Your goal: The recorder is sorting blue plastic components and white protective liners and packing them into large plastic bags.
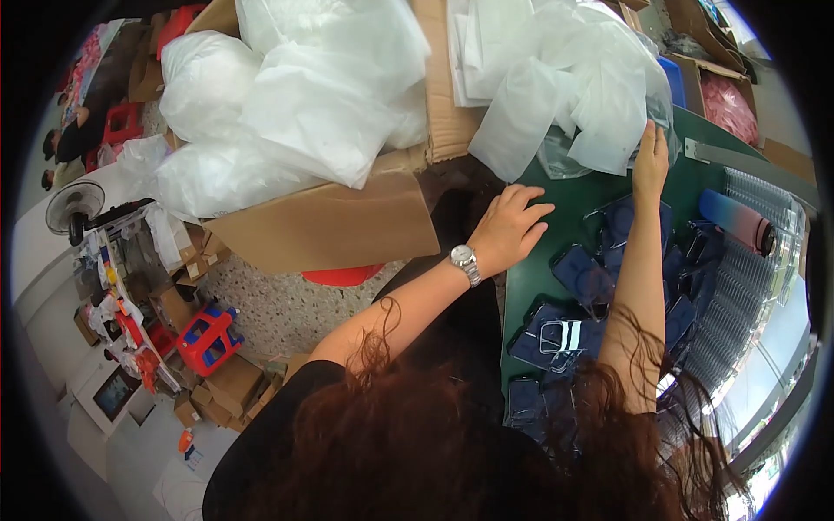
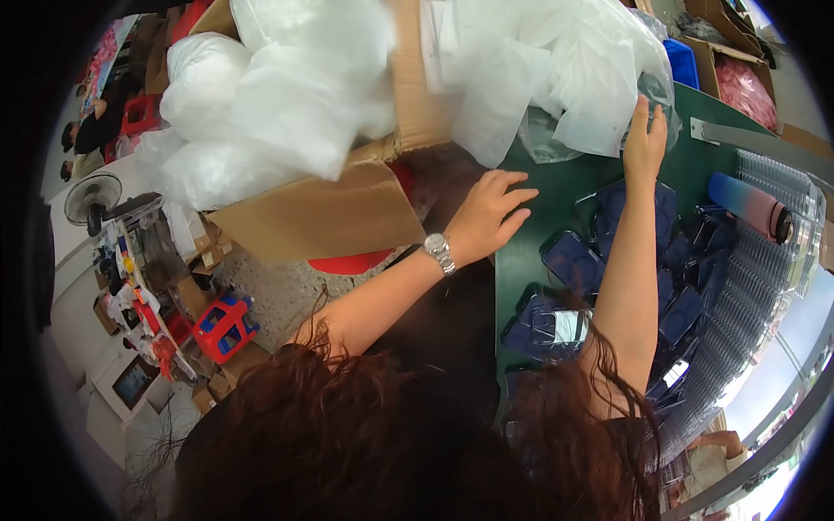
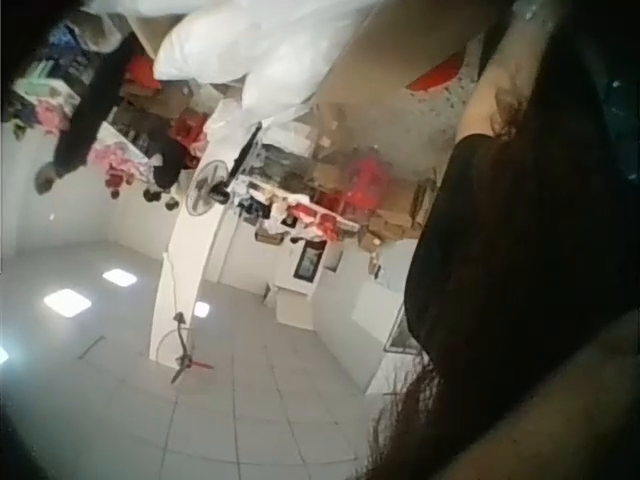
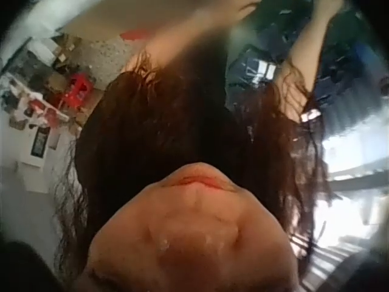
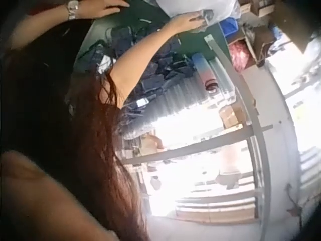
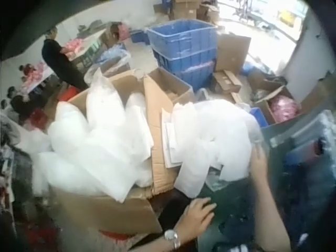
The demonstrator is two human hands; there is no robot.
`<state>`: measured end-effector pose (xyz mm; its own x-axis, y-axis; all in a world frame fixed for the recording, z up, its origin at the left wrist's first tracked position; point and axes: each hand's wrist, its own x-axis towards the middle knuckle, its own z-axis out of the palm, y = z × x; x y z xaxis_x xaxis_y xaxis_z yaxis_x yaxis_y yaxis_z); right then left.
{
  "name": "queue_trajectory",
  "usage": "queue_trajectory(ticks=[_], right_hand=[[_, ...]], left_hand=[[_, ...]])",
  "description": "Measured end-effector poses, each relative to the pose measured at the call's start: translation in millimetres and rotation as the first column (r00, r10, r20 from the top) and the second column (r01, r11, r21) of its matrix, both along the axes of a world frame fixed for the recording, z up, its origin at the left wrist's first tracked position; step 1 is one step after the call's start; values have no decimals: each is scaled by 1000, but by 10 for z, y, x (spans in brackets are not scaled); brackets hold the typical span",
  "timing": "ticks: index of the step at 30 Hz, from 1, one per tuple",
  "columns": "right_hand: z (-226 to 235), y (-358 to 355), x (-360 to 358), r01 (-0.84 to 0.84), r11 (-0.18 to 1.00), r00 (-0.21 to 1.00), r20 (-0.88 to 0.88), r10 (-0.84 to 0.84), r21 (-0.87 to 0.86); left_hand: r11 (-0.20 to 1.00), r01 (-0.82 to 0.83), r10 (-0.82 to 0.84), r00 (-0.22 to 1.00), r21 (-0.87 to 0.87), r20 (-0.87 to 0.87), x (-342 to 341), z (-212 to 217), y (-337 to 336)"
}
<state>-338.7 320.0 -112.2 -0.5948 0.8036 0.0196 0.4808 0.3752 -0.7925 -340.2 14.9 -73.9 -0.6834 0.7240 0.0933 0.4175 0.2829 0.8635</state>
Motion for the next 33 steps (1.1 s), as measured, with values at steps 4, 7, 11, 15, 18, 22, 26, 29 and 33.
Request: queue_trajectory(ticks=[4,7,11,15,18,22,26,29,33], right_hand=[[149,-470,54,166,966,976,-170,-133,196],[409,-1169,124,192,923,958,-266,-104,334],[450,-2272,364,20,974,906,-416,79,227],[233,-3137,933,-119,988,960,-266,90,-97],[-111,-3627,1290,-128,924,990,-101,98,-360],[-829,-4070,1650,-79,873,990,65,125,-481],[-1892,-4369,1688,-96,909,963,194,189,-406],[-2552,-4274,1773,-73,928,932,307,194,-366],[-3187,-4449,1410,89,819,822,506,261,-567]], left_hand=[[999,53,-53,998,-7,-42,47,-143,-78],[996,36,-32,998,84,-52,189,-128,-224],[994,30,-46,988,105,147,604,-187,-731],[962,203,-134,933,-182,333,951,-496,-1544],[909,95,48,944,-406,327,1087,-1101,-2398],[650,-69,134,991,-757,25,881,-1861,-3618],[472,51,-122,993,-880,-7,523,-2458,-4484],[409,248,-44,966,-878,253,398,-2481,-4114],[397,182,-98,983,-900,156,534,-2946,-4578]])
